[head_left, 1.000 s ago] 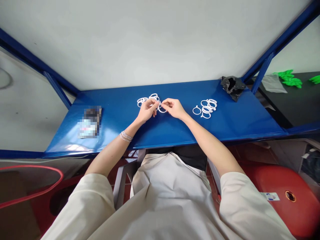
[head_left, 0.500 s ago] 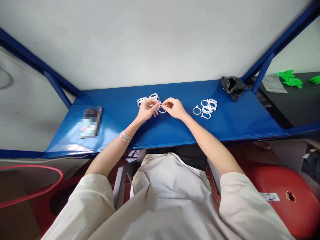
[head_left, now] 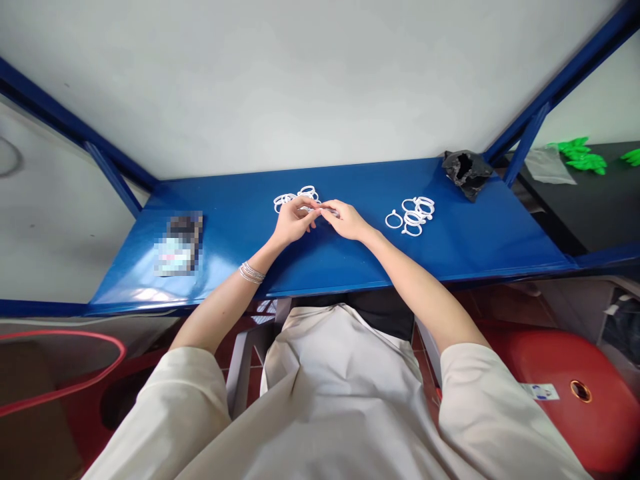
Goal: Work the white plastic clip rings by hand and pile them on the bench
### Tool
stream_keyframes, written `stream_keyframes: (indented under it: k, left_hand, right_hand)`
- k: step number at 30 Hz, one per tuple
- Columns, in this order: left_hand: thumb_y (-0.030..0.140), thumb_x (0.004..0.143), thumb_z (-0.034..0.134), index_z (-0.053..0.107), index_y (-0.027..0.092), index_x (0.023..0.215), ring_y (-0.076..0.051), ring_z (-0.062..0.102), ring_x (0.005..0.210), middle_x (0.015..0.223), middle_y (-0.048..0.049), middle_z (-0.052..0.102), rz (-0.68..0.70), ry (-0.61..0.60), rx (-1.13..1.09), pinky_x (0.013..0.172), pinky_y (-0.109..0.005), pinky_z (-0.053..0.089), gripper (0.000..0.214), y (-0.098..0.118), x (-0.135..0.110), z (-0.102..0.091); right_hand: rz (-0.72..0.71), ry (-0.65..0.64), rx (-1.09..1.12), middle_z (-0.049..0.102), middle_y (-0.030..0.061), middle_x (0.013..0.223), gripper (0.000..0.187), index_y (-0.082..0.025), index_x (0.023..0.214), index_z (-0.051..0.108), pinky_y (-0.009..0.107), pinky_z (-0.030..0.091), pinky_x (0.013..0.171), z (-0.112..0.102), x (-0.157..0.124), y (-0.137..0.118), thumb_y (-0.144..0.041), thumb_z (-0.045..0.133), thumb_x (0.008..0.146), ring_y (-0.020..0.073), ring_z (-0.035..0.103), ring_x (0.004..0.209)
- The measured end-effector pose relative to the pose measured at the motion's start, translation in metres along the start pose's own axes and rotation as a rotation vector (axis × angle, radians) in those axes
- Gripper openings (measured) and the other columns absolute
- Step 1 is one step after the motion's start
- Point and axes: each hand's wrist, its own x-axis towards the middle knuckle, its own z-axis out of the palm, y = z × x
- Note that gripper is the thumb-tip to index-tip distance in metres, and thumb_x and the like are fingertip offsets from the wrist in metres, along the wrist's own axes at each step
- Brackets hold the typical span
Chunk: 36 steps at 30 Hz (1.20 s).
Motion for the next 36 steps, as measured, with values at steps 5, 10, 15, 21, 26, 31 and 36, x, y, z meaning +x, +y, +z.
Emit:
stream_keyframes:
  k: [5, 10, 15, 21, 26, 31, 36]
  left_hand:
    - [0.060, 0.086, 0.094, 0.070, 0.018, 0.097, -0.010, 0.068, 0.053, 0.084, -0.0040, 0.077, -0.001, -0.019, -0.008, 0.043, -0.020, 0.051, 0.049, 0.002, 0.000, 0.001]
    - [0.064, 0.087, 0.092, 0.072, 0.018, 0.097, -0.009, 0.068, 0.051, 0.084, -0.0035, 0.077, 0.009, -0.005, -0.011, 0.043, -0.020, 0.050, 0.051, 0.000, 0.000, 0.000]
    - [0.064, 0.086, 0.094, 0.074, 0.018, 0.093, -0.007, 0.064, 0.049, 0.078, -0.0016, 0.074, 0.025, -0.011, 0.020, 0.042, -0.018, 0.049, 0.050, -0.002, 0.001, 0.000]
    - [0.062, 0.086, 0.093, 0.074, 0.018, 0.092, -0.007, 0.061, 0.047, 0.073, -0.0001, 0.070, 0.029, -0.022, 0.055, 0.042, -0.019, 0.048, 0.049, -0.002, 0.001, 0.001]
    - [0.057, 0.087, 0.093, 0.074, 0.018, 0.093, -0.007, 0.060, 0.048, 0.072, 0.0003, 0.070, 0.035, -0.048, 0.061, 0.043, -0.018, 0.048, 0.044, -0.001, 0.000, 0.000]
    - [0.057, 0.089, 0.091, 0.076, 0.017, 0.099, -0.008, 0.062, 0.048, 0.069, 0.0004, 0.069, 0.040, -0.105, 0.056, 0.044, -0.019, 0.050, 0.044, -0.002, -0.002, -0.001]
    - [0.064, 0.090, 0.089, 0.075, 0.017, 0.099, -0.009, 0.066, 0.050, 0.078, -0.0028, 0.074, 0.021, -0.129, 0.034, 0.042, -0.019, 0.050, 0.050, -0.005, -0.002, 0.000]
  right_hand:
    - [0.039, -0.060, -0.116, 0.064, 0.0014, 0.073, 0.040, -0.022, 0.074, 0.055, 0.034, 0.036, 0.072, -0.005, -0.003, -0.012, -0.038, 0.051, 0.110, 0.0174, 0.055, 0.071]
    - [-0.005, -0.002, -0.089, 0.046, -0.0025, 0.061, 0.044, -0.023, 0.064, 0.043, 0.034, 0.028, 0.068, -0.009, -0.005, -0.016, -0.037, 0.052, 0.105, 0.0148, 0.044, 0.066]
    - [-0.067, 0.049, -0.070, 0.034, -0.0039, 0.057, 0.042, -0.025, 0.058, 0.035, 0.035, 0.023, 0.065, -0.010, -0.006, -0.018, -0.036, 0.051, 0.095, 0.0122, 0.034, 0.062]
    - [-0.098, 0.133, -0.038, 0.026, -0.0037, 0.057, 0.041, -0.026, 0.054, 0.030, 0.035, 0.021, 0.063, -0.012, -0.006, -0.020, -0.037, 0.052, 0.087, 0.0113, 0.029, 0.060]
    - [-0.059, 0.157, -0.061, 0.024, -0.0033, 0.058, 0.043, -0.025, 0.053, 0.029, 0.035, 0.020, 0.063, -0.012, -0.007, -0.022, -0.039, 0.054, 0.086, 0.0111, 0.028, 0.060]
    - [-0.031, 0.154, -0.101, 0.023, -0.0036, 0.058, 0.046, -0.025, 0.052, 0.030, 0.035, 0.021, 0.064, -0.007, -0.006, -0.020, -0.042, 0.057, 0.086, 0.0112, 0.028, 0.061]
    - [-0.052, 0.087, -0.081, 0.042, -0.0021, 0.058, 0.039, -0.024, 0.059, 0.045, 0.034, 0.027, 0.065, -0.006, -0.006, -0.016, -0.043, 0.051, 0.092, 0.0135, 0.041, 0.062]
